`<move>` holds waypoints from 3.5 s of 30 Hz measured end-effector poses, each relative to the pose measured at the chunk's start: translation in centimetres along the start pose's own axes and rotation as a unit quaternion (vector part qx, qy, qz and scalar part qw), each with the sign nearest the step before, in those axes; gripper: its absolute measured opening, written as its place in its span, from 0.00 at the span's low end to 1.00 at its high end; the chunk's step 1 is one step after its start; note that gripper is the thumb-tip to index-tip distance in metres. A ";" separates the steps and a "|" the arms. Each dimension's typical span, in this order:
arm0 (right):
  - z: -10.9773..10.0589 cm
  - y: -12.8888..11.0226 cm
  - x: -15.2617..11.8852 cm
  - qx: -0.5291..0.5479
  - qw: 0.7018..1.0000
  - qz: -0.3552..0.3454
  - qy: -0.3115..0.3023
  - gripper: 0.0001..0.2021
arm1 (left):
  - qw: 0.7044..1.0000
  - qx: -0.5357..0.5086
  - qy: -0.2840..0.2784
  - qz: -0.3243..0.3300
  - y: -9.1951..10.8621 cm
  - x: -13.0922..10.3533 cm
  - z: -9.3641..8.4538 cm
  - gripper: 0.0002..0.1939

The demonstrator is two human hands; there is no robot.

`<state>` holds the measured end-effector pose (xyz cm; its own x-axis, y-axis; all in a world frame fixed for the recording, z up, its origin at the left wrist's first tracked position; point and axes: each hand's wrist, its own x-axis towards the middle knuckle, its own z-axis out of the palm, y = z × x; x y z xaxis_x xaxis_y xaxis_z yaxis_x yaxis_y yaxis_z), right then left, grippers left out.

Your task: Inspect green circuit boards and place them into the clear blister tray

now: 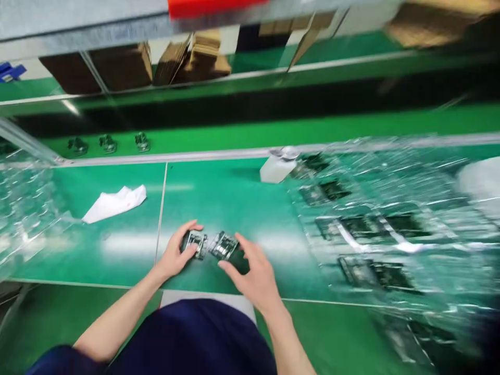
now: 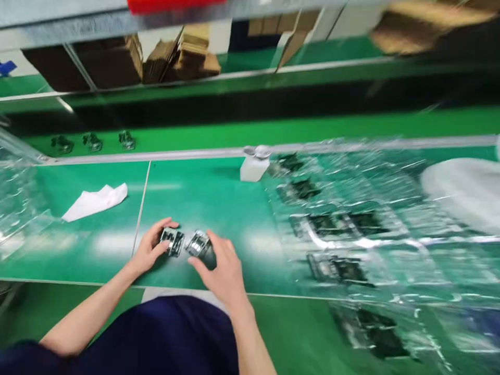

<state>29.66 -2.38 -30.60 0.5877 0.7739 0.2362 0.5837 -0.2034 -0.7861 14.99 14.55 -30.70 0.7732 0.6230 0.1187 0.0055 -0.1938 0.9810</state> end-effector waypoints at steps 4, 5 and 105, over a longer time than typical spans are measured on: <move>2.2 1.4 -0.6 -0.005 0.993 -0.068 0.097 0.26 | 0.996 -0.066 0.043 -0.033 0.5 0.4 0.1 0.19; 2.3 1.5 -0.6 -0.003 0.992 -0.070 0.106 0.26 | 0.995 -0.075 0.052 -0.037 0.6 0.5 0.2 0.18; -6.1 -8.5 -1.1 -0.193 0.952 -0.224 0.077 0.29 | 0.993 -0.025 -0.111 0.038 5.5 -0.6 -1.1 0.35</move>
<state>27.49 -5.20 -20.67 0.2895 0.7440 0.6022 0.9398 -0.1017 -0.3262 13.84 13.94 -25.17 0.8908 0.4245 0.1621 -0.0859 -0.1930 0.9774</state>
